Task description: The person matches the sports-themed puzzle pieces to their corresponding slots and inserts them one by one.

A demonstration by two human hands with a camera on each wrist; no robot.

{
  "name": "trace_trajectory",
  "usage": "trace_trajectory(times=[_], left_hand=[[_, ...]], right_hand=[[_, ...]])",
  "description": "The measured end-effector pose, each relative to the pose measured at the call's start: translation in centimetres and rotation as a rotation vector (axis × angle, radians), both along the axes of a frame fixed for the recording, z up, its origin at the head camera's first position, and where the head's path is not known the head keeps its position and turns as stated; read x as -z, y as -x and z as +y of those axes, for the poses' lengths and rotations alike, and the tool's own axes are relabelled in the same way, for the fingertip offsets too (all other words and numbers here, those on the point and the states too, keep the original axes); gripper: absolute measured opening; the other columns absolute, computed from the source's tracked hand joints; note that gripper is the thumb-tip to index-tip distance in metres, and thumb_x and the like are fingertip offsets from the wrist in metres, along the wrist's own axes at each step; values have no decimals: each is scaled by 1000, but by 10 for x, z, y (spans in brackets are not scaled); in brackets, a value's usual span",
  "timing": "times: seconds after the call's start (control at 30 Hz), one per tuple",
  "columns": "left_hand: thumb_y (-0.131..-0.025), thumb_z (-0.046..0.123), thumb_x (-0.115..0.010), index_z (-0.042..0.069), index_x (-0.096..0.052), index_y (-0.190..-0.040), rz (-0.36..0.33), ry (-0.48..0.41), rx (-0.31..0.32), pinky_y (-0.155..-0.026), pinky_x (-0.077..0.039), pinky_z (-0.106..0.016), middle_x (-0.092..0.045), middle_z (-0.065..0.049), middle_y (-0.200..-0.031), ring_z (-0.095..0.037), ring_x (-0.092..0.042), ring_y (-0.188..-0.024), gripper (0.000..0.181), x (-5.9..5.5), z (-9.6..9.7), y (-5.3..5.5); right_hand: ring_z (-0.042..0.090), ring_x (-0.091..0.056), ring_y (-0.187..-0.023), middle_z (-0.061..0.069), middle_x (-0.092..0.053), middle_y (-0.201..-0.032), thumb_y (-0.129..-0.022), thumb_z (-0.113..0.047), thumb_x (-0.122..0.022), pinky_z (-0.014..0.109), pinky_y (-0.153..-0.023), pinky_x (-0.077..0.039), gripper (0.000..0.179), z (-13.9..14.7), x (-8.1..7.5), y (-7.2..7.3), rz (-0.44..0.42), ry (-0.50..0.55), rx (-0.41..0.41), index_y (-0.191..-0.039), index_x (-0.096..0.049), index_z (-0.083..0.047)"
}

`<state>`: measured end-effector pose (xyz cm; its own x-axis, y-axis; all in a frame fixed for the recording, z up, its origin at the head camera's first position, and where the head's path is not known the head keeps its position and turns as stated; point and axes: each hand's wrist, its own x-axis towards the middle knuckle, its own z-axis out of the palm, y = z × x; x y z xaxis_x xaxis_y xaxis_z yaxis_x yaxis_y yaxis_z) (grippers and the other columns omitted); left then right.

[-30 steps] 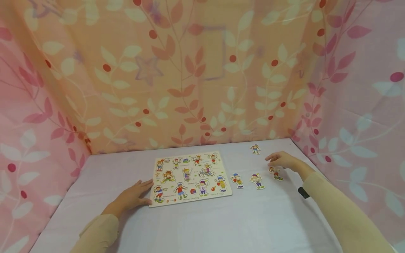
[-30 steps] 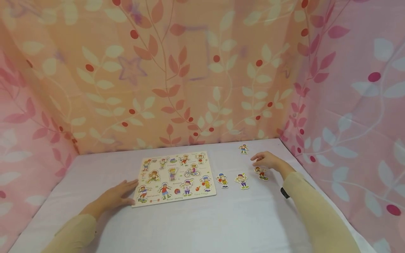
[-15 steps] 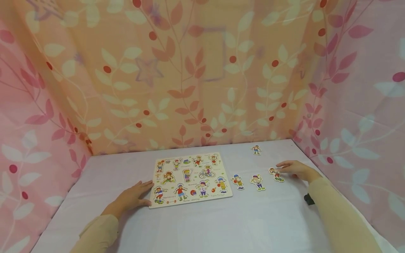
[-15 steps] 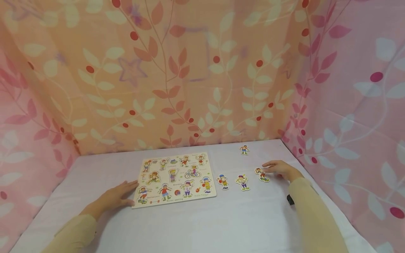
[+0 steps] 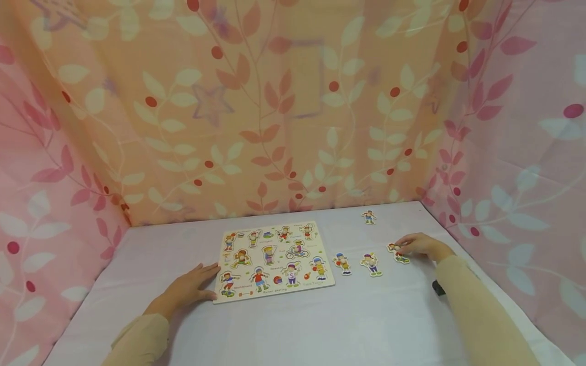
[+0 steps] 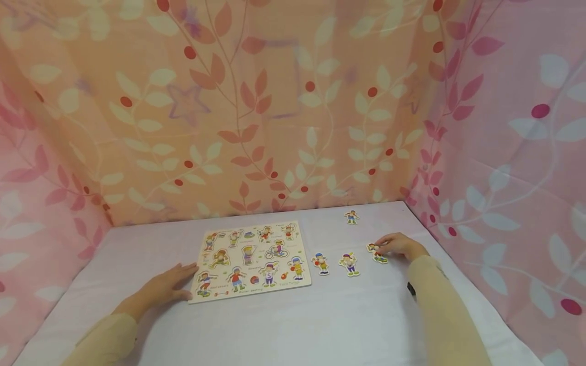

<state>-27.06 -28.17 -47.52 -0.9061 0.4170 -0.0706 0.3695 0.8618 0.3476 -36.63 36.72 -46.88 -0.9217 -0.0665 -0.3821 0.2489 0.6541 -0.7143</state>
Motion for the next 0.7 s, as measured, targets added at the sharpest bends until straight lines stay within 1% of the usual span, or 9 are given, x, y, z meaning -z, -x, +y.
trace_trajectory(times=[0.07,0.13,0.33,0.5,0.63,0.7], left_hand=[[-78,48,-73,0,-49,-139,4,3,4,-99,-28,-72,-43,-21,-146,-56,-30,-132,82,0,0,0],[-78,48,-73,0,-49,-140,-1,-3,0,-99,-27,-72,-43,-21,-146,-56,-30,-133,83,1,0,-1],[-77,49,-73,1,-48,-140,-14,5,-15,-100,-27,-72,-42,-20,-147,-55,-29,-134,83,2,-1,0],[-77,50,-73,2,-48,-141,-29,6,-32,-101,-26,-72,-41,-19,-148,-54,-27,-135,84,2,-1,0],[-77,49,-73,1,-48,-141,-23,-1,-24,-102,-26,-71,-42,-20,-147,-54,-28,-134,83,1,0,-1],[-77,48,-73,1,-48,-140,-15,-7,-16,-102,-26,-71,-42,-21,-147,-55,-28,-134,83,1,1,-1]], right_hand=[[35,-45,-108,20,-56,-116,-81,-16,-79,50,-91,-36,35,-1,1,2,-3,-17,15,-110,-69,-1],[35,-45,-106,18,-57,-113,-80,-16,-79,51,-92,-36,31,-3,3,4,-8,-34,35,-107,-71,-3],[32,-46,-101,13,-58,-103,-80,-13,-80,48,-87,-38,23,-5,8,7,1,-72,52,-98,-71,-4],[32,-47,-101,13,-59,-104,-80,-13,-79,49,-88,-38,20,-4,12,9,12,-83,47,-96,-70,-4],[32,-47,-101,12,-60,-103,-81,-12,-78,49,-90,-37,17,-5,11,7,15,-73,46,-94,-70,-4],[33,-47,-101,12,-60,-102,-81,-12,-77,50,-90,-37,17,-5,8,6,19,-82,34,-94,-69,-3]])
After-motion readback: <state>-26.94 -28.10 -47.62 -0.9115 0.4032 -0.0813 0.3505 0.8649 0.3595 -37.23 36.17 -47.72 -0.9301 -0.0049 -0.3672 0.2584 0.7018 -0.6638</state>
